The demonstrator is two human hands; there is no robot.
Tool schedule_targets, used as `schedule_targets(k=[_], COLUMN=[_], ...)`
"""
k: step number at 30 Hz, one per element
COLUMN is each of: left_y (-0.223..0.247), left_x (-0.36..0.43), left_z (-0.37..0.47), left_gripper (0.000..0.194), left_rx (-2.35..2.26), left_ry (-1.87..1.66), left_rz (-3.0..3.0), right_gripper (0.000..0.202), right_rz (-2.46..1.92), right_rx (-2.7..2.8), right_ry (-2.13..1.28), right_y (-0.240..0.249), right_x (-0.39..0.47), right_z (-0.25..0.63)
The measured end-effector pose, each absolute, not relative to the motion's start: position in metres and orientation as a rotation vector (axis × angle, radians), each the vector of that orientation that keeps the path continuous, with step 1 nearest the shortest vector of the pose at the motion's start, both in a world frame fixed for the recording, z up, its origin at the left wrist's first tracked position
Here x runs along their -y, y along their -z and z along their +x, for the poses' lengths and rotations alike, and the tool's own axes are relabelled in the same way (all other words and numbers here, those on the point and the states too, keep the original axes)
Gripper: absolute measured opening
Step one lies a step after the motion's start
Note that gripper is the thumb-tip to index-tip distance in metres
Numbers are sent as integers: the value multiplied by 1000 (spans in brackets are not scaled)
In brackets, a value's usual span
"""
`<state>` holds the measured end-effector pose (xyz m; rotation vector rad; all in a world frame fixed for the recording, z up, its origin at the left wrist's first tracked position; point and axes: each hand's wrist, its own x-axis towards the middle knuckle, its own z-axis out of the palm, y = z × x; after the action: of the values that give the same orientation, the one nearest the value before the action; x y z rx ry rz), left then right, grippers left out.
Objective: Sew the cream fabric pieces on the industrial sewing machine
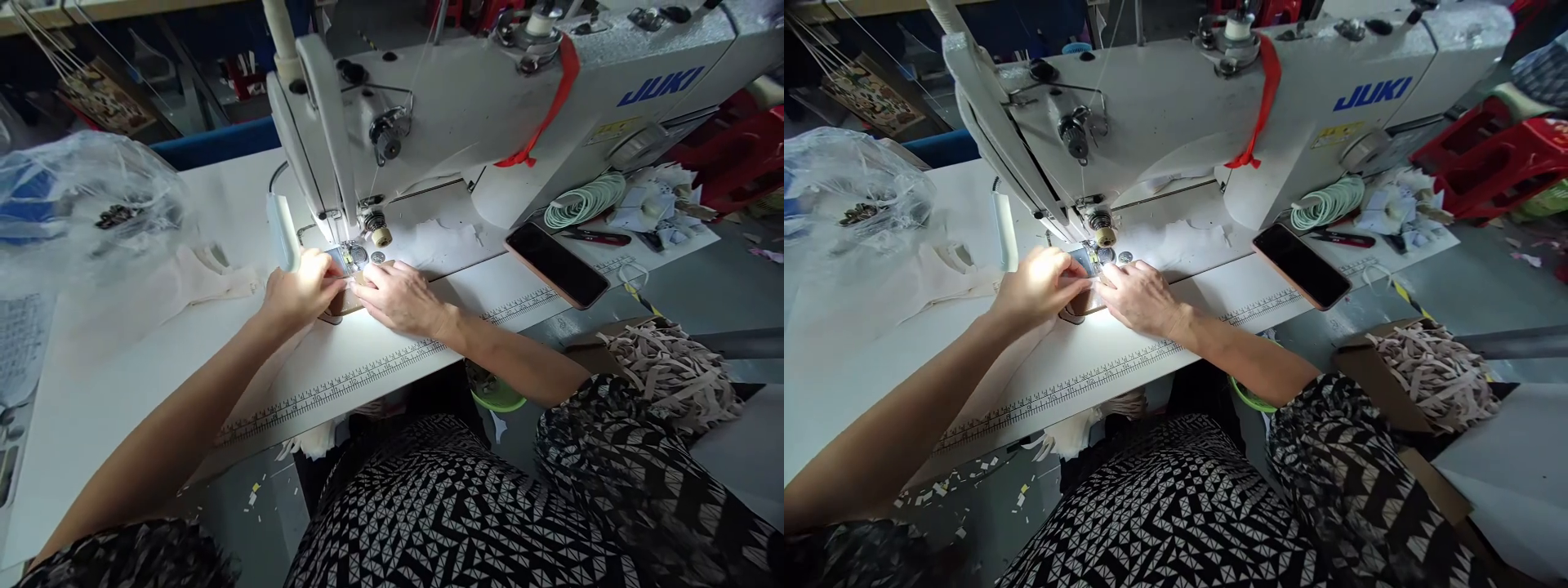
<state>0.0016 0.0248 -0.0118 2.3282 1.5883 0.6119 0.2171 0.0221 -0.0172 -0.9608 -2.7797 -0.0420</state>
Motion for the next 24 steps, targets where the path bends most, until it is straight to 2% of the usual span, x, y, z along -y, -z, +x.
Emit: schedule_targets(k=[4, 9, 15, 24], left_y=[11, 29, 35, 34], left_x=[4, 19, 11, -10], left_z=[13, 12, 7, 8], left_gripper=[29, 40, 42, 44], left_rx=[-1443, -1342, -1355, -1392], left_ry=[-608, -591, -578, -544], left_rz=[2744, 2841, 2829, 2771], right_gripper=[30, 36, 39, 27], right_rz=[-961, -961, -1020, -1111], right_rx=[2776, 2795, 2770, 2679], right_ry=[25, 30, 59, 108], right_y=[18, 18, 17, 26], right_x=[-24, -26, -28, -39], right_z=[217, 219, 219, 227])
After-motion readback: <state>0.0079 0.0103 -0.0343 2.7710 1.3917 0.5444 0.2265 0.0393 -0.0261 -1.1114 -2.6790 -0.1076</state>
